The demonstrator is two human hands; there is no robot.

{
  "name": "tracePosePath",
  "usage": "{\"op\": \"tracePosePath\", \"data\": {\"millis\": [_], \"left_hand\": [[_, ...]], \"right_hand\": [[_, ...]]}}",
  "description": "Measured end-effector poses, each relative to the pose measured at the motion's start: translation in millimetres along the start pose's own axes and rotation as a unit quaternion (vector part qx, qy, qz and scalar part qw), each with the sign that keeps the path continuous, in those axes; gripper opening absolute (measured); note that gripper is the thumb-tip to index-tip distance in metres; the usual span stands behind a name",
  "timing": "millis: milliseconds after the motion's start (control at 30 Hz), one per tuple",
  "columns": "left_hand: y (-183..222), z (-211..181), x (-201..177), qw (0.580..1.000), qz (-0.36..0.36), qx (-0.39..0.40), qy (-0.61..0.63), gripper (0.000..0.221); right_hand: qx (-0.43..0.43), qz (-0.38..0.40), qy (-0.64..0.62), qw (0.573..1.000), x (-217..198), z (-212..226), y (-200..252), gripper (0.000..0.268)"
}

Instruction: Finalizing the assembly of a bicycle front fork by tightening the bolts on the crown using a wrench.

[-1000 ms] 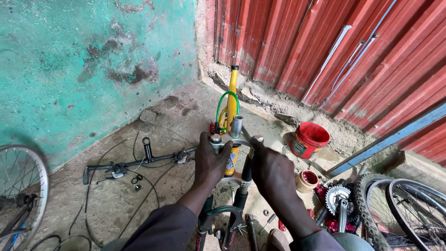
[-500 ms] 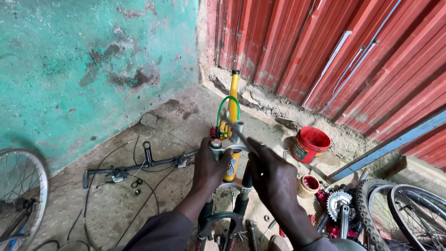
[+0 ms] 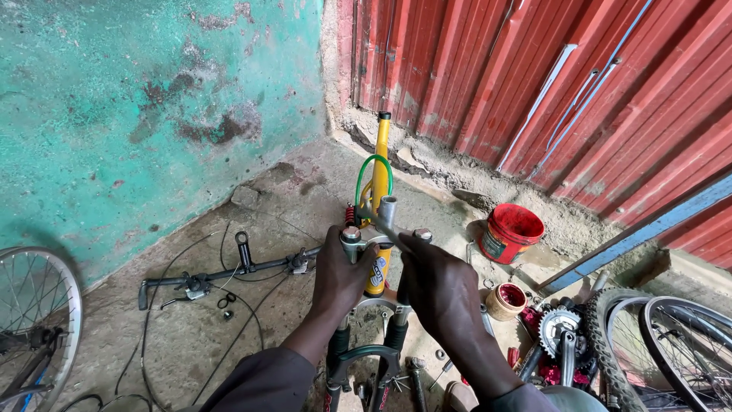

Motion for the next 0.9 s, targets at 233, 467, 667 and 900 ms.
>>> {"op": "tracePosePath", "data": {"millis": [233, 467, 667, 900], "left_hand": [[2.5, -2.8, -5.9, 0.999, 0.022, -0.03, 0.003, 0.036], [-0.4, 5.0, -7.7, 0.998, 0.026, -0.05, -0.023, 0.04], [0.8, 3.9, -11.8, 0.999, 0.019, -0.045, -0.018, 0.036], [1.3, 0.1, -11.7, 0.999, 0.018, -0.043, -0.015, 0.037]], "right_hand": [[0.013, -0.008, -0.002, 1.0, -0.6, 4.4, 2.2, 0.046], [0.054, -0.042, -0.049, 0.996, 0.2, 5.2, 4.8, 0.041], [-0.001, -0.166, -0.026, 0.986, -13.2, 4.9, 13.6, 0.041], [0.033, 0.041, 0.088, 0.995, 6.9, 3.0, 6.8, 0.046]]}}
Point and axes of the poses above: each hand's wrist, its own y-axis away from the middle knuckle, its own x-axis out of the palm, z = x × y, the point moved 7 cm from there along -y, towards the middle knuckle
